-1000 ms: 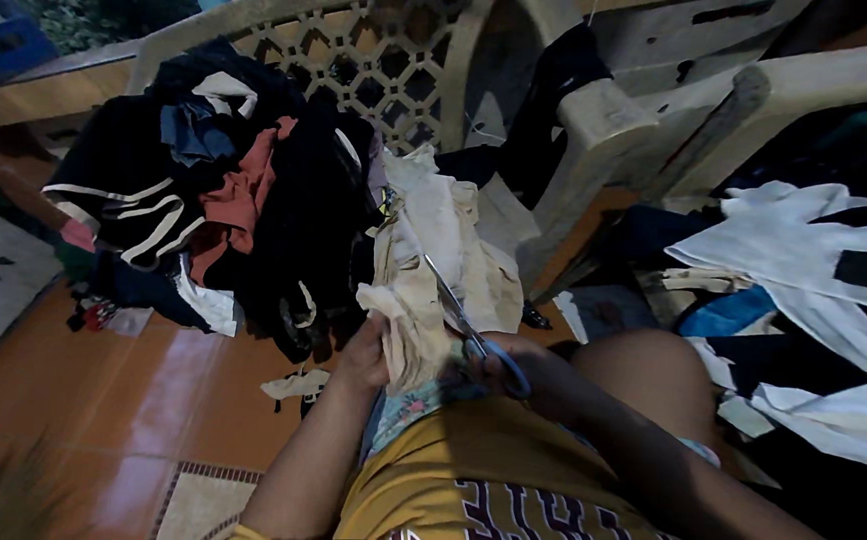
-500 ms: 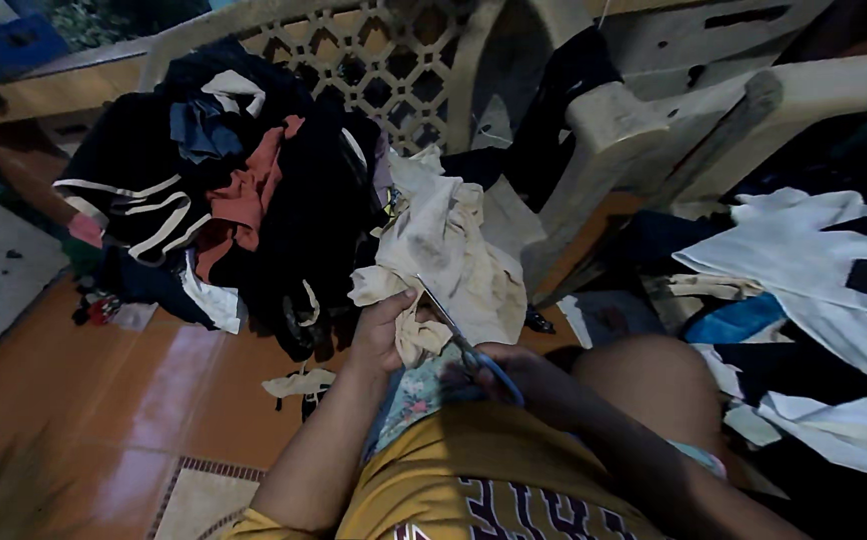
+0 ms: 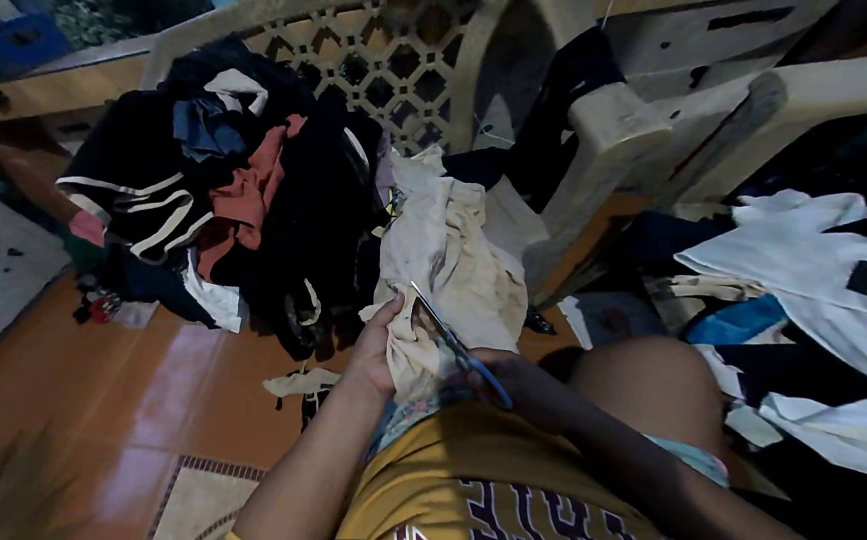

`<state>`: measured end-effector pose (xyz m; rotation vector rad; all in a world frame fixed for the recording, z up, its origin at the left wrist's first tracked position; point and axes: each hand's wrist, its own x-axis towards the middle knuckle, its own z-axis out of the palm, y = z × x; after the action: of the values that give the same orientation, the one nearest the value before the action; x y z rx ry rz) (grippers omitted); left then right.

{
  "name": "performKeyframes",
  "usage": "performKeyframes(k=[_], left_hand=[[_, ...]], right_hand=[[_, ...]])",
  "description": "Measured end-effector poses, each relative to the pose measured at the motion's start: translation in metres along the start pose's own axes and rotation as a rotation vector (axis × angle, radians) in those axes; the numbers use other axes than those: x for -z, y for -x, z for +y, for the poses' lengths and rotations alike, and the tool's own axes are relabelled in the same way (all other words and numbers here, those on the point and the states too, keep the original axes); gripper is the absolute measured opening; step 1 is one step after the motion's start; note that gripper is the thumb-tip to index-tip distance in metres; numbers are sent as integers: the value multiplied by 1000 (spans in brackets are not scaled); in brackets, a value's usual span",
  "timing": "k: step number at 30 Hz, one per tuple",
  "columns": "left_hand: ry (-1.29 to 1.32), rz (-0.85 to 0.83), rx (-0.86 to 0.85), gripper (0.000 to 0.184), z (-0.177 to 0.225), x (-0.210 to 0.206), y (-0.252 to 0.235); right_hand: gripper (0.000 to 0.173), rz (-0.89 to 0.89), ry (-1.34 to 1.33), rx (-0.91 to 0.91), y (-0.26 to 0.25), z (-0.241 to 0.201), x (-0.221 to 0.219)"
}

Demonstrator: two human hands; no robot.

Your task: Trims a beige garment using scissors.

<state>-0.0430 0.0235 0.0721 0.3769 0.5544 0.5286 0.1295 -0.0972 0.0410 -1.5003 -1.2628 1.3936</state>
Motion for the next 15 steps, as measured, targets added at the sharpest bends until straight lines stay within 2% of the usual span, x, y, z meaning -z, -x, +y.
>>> performKeyframes(k=[3,6,10,12,14,15], left_hand=[[63,-122,39,43,0,11,-7],[100,-101,46,48,0,10,-10],[200,-238,122,39,-1,18,-14],[163,-207,82,40,-2,18,-12],[109,-90,-28,40,-3,10,-6],[75,-18,-108,33,-4,4,-1]], right_hand=[[22,17,4,15,1,3,1],[21,17,-23,22,1,5,1],[24,9,-9,22,-1,6,0],[21,-1,-15,16,-1,5,-1],[21,-1,-32,16,-1,5,-1],[23,-5,-39,19,-1,6,0]])
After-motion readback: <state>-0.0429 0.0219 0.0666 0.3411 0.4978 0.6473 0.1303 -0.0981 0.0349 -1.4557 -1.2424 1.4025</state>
